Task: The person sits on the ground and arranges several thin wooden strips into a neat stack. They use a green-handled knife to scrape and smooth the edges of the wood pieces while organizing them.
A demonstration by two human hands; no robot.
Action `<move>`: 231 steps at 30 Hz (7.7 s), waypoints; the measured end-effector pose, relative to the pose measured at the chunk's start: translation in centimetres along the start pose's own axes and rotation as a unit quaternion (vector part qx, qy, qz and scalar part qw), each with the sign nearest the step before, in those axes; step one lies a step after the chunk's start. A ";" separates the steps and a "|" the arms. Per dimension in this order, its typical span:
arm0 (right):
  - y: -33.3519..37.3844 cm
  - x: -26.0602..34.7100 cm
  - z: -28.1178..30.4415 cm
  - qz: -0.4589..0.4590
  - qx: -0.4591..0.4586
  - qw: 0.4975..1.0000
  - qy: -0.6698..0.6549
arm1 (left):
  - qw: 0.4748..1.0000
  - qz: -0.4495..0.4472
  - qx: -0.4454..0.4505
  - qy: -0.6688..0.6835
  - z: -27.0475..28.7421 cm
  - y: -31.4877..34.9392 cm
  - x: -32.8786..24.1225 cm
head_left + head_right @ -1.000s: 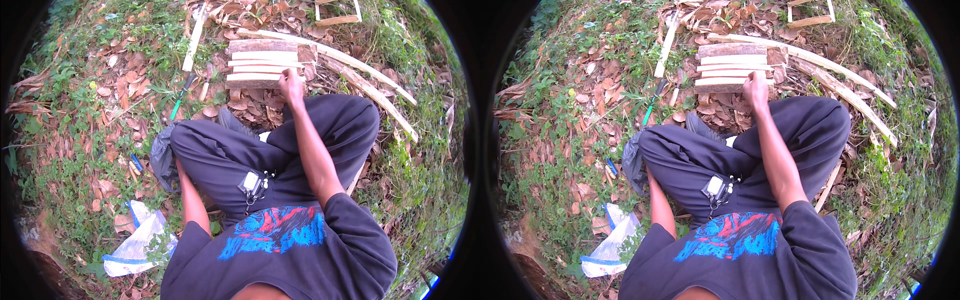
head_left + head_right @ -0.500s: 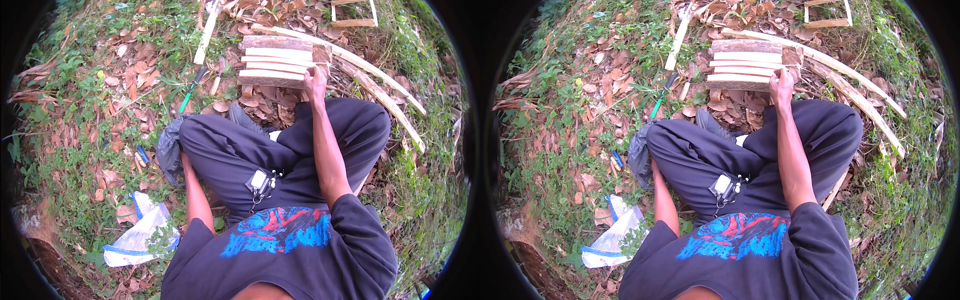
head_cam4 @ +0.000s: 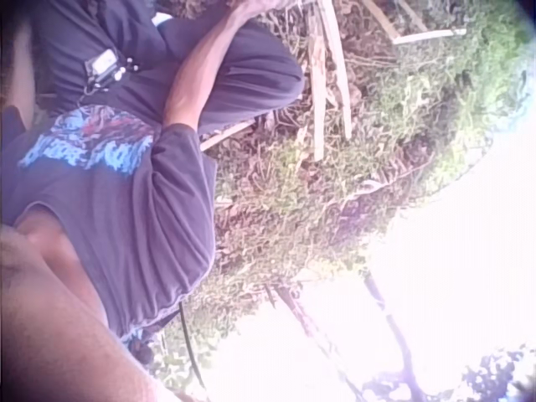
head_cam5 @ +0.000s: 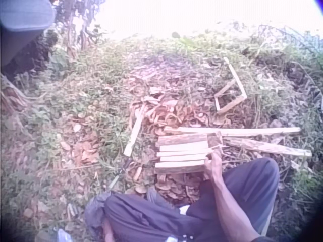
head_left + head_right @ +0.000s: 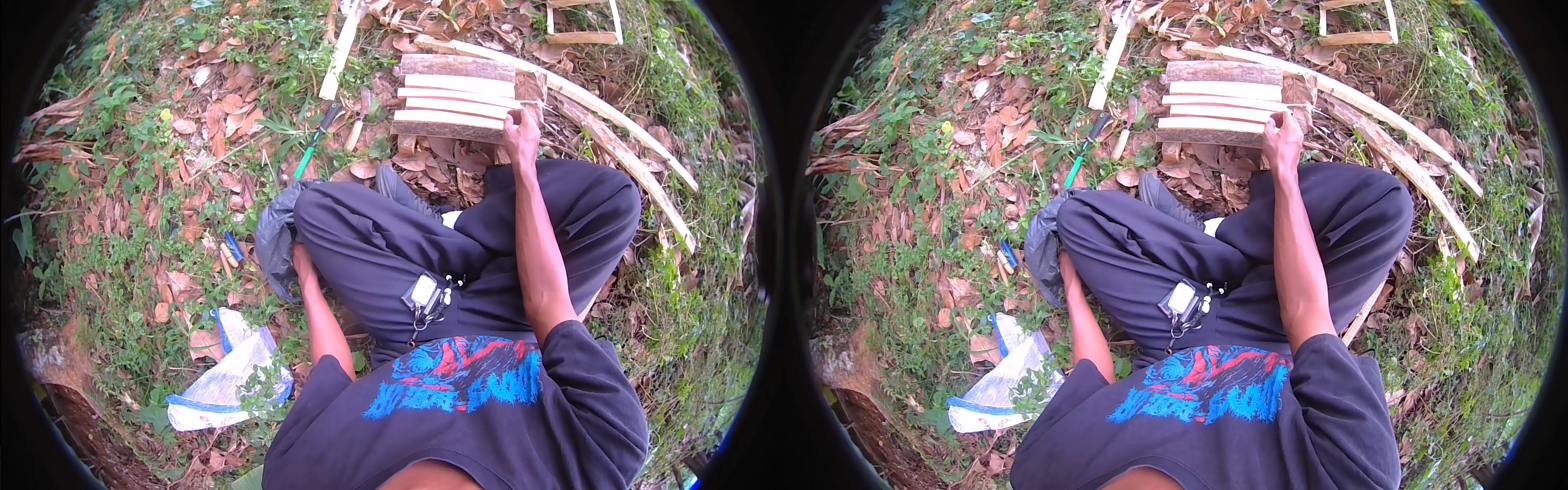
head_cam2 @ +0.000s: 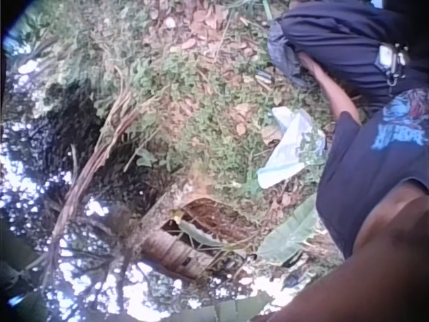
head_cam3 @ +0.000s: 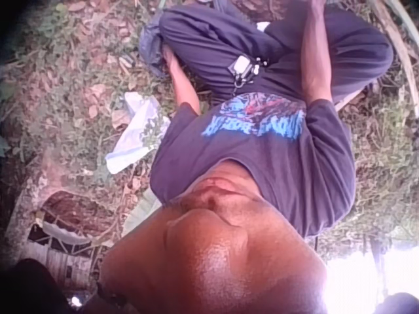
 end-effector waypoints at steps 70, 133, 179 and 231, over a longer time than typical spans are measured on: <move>1.0 5.3 -1.6 0.072 0.160 0.983 -0.056 | 0.938 -0.187 0.166 0.241 -18.3 0.7 -30.2; 3.3 -1.6 -4.1 -0.115 0.158 0.955 0.225 | 0.958 0.105 0.178 0.200 -28.1 -4.9 -20.7; -16.5 2.0 -16.7 0.142 0.480 0.805 0.319 | 0.754 0.230 0.368 0.493 -40.3 0.7 -26.7; -15.3 -5.1 2.7 -0.094 0.064 0.880 0.461 | 0.867 0.171 0.237 0.404 -34.6 -0.8 -25.6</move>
Point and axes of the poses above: each hand's wrist, its own y-axis away from the middle knuckle, its own z-axis out of the back of the hand, x = y × z, the point moved 9 cm from there along -y, towards the middle knuckle, and after that the axes turned 6 degrees about y, right-handed, at the moved point
